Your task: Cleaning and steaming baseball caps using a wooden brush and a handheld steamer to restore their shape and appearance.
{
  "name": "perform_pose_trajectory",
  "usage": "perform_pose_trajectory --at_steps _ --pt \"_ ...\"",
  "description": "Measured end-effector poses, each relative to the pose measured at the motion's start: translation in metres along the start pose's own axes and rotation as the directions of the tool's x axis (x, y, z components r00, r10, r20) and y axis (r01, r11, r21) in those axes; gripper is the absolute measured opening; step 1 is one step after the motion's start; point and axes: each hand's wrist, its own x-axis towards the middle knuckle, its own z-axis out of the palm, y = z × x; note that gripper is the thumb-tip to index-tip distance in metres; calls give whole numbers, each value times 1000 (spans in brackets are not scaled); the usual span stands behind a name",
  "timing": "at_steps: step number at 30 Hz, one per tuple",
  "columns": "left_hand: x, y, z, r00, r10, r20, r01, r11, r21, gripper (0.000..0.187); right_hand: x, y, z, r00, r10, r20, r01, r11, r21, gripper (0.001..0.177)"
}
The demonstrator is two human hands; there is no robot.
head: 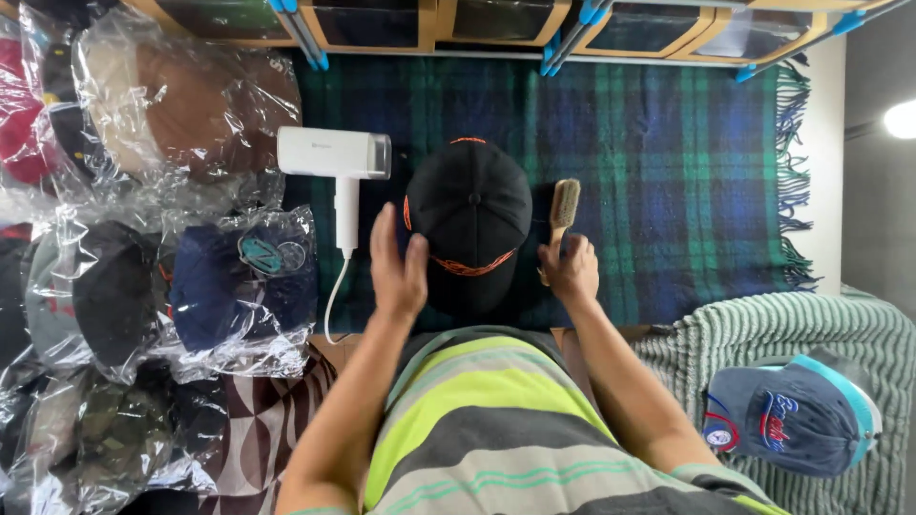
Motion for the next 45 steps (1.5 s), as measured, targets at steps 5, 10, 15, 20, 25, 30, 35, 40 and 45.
perform_pose_trajectory --at_steps 5,10,15,20,25,30,35,40,45 --pt "-32 39 16 836 535 127 -546 783 299 73 2 33 30 988 -143 -66 135 984 -113 32" --pt "-20 47 31 777 621 104 -610 702 368 59 6 -42 -68 977 203 68 -213 954 211 34" --pt "-20 26 46 758 649 66 -621 687 376 62 -8 -95 -141 990 15 138 -94 800 592 50" --pt "-17 12 49 702 708 73 -671 624 401 63 -26 -131 -159 894 -440 83 323 761 563 49" --pt "-18 9 52 705 707 53 -664 632 399 65 31 -180 -166 723 -691 20 674 710 204 32" --pt "-14 8 51 697 715 58 -668 618 415 64 116 -140 -113 766 -643 11 630 755 182 38" --pt "-18 8 54 703 709 56 -673 637 376 63 102 -120 -125 925 -310 220 259 937 234 32" --pt "-14 6 48 701 711 56 -670 630 393 62 50 -186 -167 746 -655 -120 666 729 159 31" --pt "-15 6 49 690 721 61 -686 624 375 64 78 -158 -144 735 -670 -108 676 736 37 14"
